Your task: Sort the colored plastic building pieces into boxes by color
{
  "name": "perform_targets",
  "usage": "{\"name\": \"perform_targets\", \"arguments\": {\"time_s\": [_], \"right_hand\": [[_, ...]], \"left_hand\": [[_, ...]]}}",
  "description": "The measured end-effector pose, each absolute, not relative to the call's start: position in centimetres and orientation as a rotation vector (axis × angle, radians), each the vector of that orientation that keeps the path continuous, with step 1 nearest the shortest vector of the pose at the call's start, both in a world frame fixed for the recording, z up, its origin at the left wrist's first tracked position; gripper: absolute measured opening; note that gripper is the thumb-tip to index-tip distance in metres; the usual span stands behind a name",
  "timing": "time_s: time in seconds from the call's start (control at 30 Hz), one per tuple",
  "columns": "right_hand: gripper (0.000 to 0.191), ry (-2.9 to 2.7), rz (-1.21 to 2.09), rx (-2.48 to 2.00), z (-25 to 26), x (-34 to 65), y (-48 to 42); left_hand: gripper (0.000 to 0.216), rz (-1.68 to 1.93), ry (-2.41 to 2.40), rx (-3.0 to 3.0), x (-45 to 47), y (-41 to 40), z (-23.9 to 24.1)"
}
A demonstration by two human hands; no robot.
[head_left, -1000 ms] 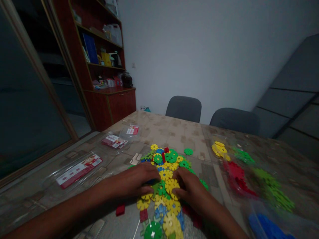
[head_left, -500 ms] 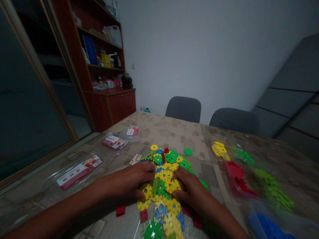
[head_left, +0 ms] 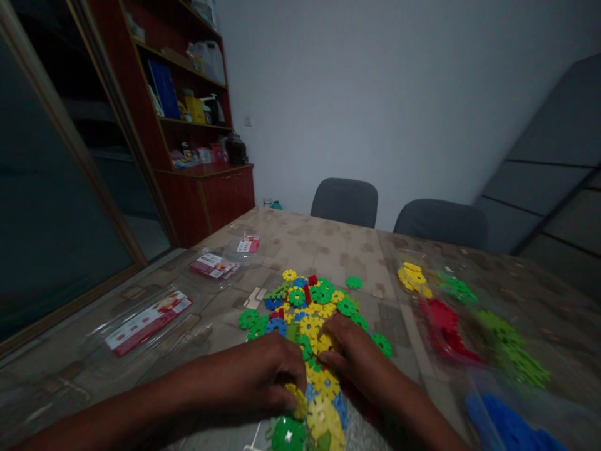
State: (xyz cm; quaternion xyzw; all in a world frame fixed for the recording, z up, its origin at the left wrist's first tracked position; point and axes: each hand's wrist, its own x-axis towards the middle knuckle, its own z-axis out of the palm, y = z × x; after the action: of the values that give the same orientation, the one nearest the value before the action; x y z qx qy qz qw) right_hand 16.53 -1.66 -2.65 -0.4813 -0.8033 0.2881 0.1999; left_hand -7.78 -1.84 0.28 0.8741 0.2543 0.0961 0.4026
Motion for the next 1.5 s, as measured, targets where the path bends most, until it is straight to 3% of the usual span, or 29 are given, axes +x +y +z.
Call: {"name": "perform_targets", "arguments": {"time_s": [0.13, 0.23, 0.47, 0.6, 0.77, 1.0, 1.27, 1.5], "right_hand": [[0.034, -2.245, 0.816, -1.344, -2.4, 16.5, -1.6], [0.041, -2.24, 0.823, -1.345, -2.3, 16.5, -1.5], [0.027, -2.242, 0.858, -1.355, -1.6, 16.3, -1.4], [0.028, -2.225, 0.905, -1.362, -1.2, 17.5, -1.2], [0.05, -2.245, 0.957, -1.338, -1.4, 19.2, -0.7], [0.043, -2.16, 0.975, -1.292, -0.7, 18.0, -0.5], [0.028, -2.374, 1.106, -1.448, 0.2, 17.5, -2.4], [0.037, -2.398, 0.872, -1.579, 0.0, 16.5, -3.7]], "left_hand": [[0.026, 0.211, 0.719, 2.214, -6.6, -3.0, -0.3], [0.028, 0.168, 0.715, 2.24, -5.4, -3.2, -0.8], [0.038, 0.128, 0.749, 2.245, -4.9, -3.1, -1.8], [0.038, 0.13, 0.781, 2.247, -5.1, -3.3, -2.4], [0.034, 0.153, 0.814, 2.225, -5.0, -3.4, -2.4], [0.013, 0.256, 0.919, 2.113, -6.4, -1.4, -0.3], [0.018, 0.329, 0.935, 2.194, -8.5, 0.2, 0.2], [0.016, 0.292, 0.905, 2.257, -8.4, 0.2, -0.8]]}}
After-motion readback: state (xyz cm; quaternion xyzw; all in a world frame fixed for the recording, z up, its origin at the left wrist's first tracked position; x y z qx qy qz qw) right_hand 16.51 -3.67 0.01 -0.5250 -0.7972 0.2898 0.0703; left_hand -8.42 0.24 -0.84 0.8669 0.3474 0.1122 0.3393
